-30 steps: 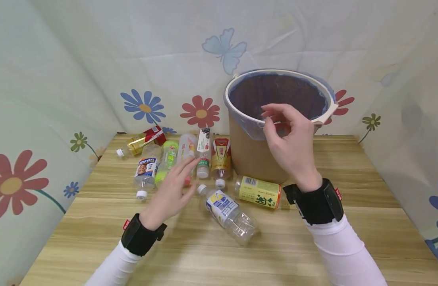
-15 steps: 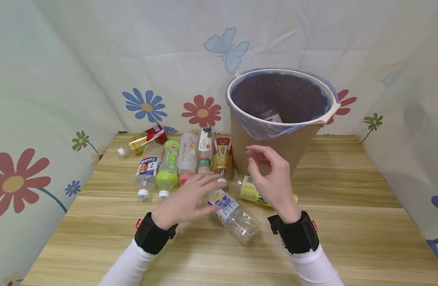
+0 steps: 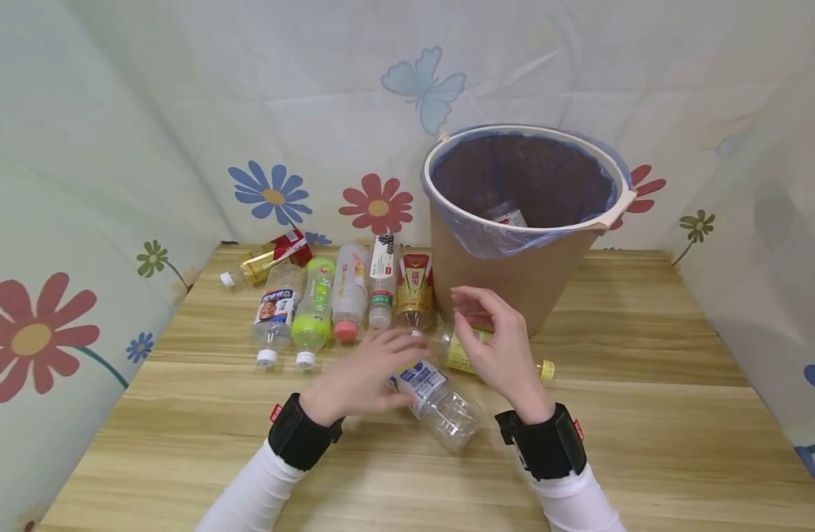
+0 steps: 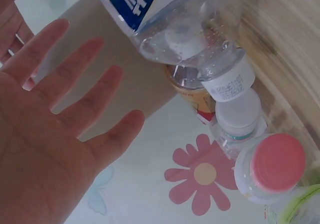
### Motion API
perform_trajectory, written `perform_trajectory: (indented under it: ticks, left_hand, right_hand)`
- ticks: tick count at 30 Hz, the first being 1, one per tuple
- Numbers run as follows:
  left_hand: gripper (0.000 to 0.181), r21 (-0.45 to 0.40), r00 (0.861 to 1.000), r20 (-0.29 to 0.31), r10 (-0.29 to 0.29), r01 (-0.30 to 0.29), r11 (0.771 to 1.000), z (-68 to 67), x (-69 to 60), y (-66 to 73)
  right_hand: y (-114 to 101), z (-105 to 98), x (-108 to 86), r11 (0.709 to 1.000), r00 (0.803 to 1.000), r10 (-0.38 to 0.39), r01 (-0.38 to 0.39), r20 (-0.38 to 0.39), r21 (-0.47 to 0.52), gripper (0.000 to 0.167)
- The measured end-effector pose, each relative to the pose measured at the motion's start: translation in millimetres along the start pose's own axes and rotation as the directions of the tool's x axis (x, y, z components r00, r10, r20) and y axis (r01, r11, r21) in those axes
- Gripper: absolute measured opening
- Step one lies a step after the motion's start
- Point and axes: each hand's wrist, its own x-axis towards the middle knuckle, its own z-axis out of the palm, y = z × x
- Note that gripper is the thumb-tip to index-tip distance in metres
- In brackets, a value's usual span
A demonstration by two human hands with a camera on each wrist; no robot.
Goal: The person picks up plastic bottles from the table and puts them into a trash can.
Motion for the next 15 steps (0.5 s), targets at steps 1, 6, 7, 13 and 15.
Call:
perform_trajectory:
  ticks: [1, 6, 7, 13, 15]
  left_hand:
    - [0.069, 0.002, 1.0, 0.006, -0.001, 0.001, 1.0, 1.3, 0.1, 0.7]
    - [0.063, 0.014, 1.0, 0.015, 0.001, -0.001, 1.0, 6.5, 0.3, 3.4]
    - [0.062, 0.016, 1.0, 0.014, 0.005, -0.005, 1.0, 7.0, 0.3, 3.5]
    - [0.06, 0.004, 1.0, 0.031, 0.004, -0.005, 1.0, 7.9, 0.5, 4.0]
    - [0.06, 0.002, 0.999, 0.041, -0.004, 0.004, 1.0, 8.3, 0.9, 4.5]
  right_hand:
    - [0.1, -0.1, -0.5, 1.0, 1.0, -0.001, 0.001, 0.001, -0.004, 0.032]
    - [0.7, -0.2, -2.2, 1.0, 1.0, -0.012, 0.012, 0.005, -0.011, 0.035]
    - [1.1, -0.2, -2.3, 1.0, 1.0, -0.011, 0.011, 0.005, -0.011, 0.035]
    - [2.7, -1.3, -1.8, 1.0, 1.0, -0.002, 0.002, 0.006, -0.002, 0.036]
    - [2.8, -2.1, -1.7, 1.0, 1.0, 0.002, -0.002, 0.009, -0.004, 0.036]
